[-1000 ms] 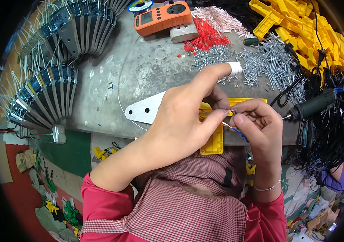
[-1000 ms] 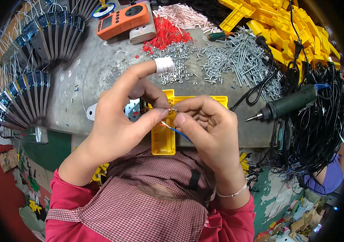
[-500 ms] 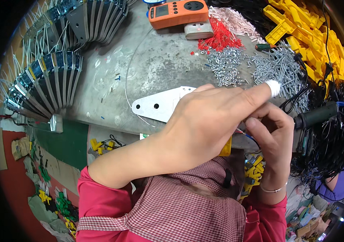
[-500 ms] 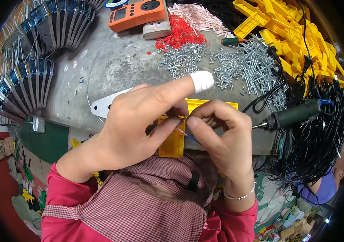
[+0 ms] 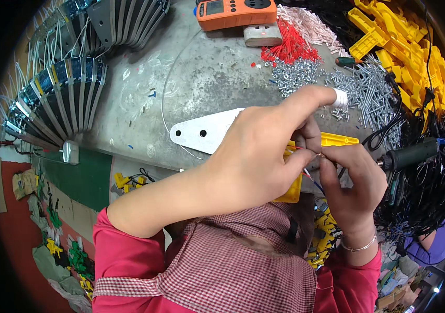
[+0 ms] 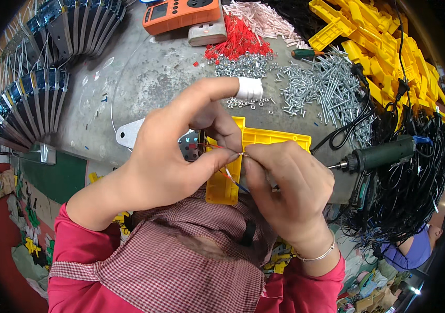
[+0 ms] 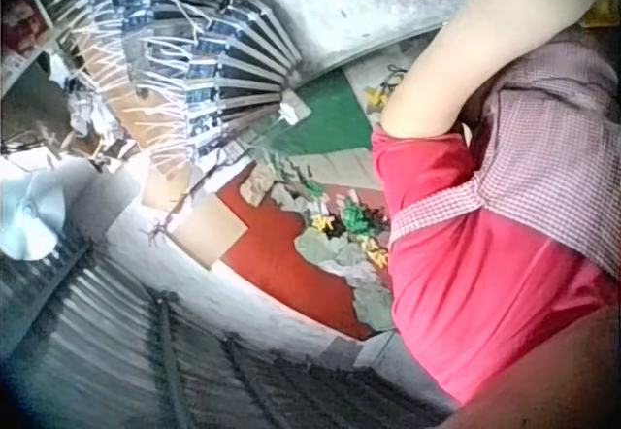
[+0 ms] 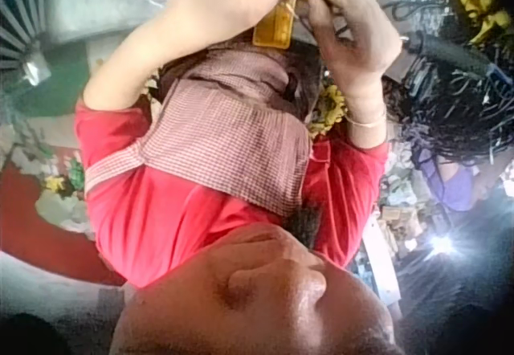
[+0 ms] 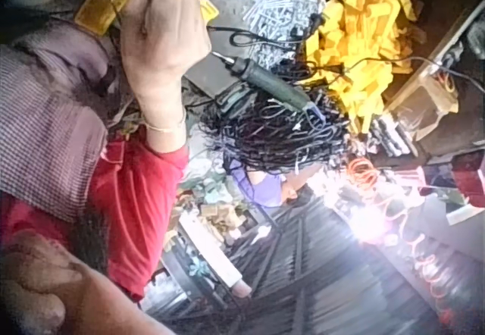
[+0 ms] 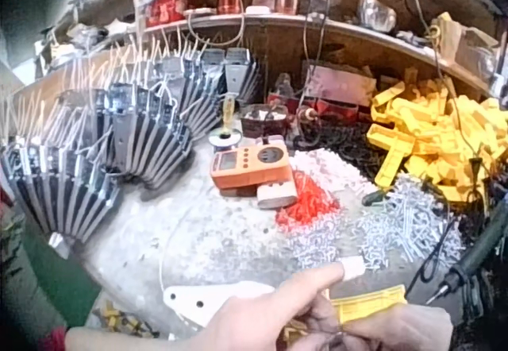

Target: The person assembles a yellow electronic device by soldering electrical wires to the yellow plastic assembly with a soldering iron, then fastening parts with screws using an electric screwdriver.

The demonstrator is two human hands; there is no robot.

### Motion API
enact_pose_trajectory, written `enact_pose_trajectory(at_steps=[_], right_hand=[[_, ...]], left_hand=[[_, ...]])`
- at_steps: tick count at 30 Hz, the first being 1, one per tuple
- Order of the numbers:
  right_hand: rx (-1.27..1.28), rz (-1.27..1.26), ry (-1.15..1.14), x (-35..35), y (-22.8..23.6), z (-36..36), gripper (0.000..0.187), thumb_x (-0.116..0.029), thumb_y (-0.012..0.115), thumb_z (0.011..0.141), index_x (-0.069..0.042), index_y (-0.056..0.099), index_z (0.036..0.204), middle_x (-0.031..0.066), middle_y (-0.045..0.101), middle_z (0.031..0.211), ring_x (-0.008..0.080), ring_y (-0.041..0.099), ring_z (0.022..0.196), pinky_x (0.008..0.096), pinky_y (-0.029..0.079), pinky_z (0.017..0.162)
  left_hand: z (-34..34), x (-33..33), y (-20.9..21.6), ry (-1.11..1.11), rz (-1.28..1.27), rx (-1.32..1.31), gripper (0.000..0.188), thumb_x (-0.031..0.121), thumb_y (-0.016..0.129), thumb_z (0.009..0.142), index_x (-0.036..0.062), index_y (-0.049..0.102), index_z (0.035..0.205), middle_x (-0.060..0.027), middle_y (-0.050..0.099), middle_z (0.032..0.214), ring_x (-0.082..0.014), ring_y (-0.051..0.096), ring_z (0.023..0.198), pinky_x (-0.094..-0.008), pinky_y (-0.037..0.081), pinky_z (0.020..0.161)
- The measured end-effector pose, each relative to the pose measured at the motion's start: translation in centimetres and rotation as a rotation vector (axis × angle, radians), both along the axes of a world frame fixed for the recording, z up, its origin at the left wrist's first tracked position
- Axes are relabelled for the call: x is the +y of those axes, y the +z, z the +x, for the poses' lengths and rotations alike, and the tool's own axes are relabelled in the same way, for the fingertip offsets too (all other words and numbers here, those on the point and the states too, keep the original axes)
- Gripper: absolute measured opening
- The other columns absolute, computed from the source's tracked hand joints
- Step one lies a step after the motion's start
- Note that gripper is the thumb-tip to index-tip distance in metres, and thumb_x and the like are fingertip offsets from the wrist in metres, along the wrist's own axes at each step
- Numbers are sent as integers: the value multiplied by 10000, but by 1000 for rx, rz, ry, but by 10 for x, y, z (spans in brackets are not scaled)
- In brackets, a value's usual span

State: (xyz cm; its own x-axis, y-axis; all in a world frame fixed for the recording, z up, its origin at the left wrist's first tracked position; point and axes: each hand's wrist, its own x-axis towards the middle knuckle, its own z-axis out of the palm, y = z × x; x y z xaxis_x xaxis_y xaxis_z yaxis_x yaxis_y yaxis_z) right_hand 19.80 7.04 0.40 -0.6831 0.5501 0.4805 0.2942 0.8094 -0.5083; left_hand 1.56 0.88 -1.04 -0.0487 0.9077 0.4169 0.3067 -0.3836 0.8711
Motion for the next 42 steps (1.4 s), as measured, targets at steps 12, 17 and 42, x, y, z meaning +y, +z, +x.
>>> enact_pose_trajectory(at_steps=[12, 17, 42], right_hand=[[-63, -409, 41, 7, 6, 1, 141, 21, 692, 775, -2, 635, 902, 52, 643, 787, 132, 649, 699, 246, 502, 642], [-11, -430, 73, 8, 1, 5, 155, -105, 716, 837, -6, 612, 895, 35, 629, 768, 105, 606, 653, 238, 493, 599], [106, -807, -30, 17, 7, 39, 335, -272, 631, 904, 50, 587, 984, 42, 583, 747, 87, 540, 687, 220, 416, 639]], left_hand=[[0, -3, 3, -25, -83, 38, 653, -86, 678, 715, 30, 463, 1321, -62, 658, 788, -162, 673, 747, -309, 533, 730], [1, -2, 5, -2, -33, 141, 652, -78, 678, 716, 30, 465, 1322, -66, 660, 783, -171, 677, 746, -307, 531, 742], [-71, -54, 8, 169, 48, 349, 489, -93, 682, 677, 17, 621, 1150, -85, 683, 850, -236, 669, 755, -346, 521, 697]])
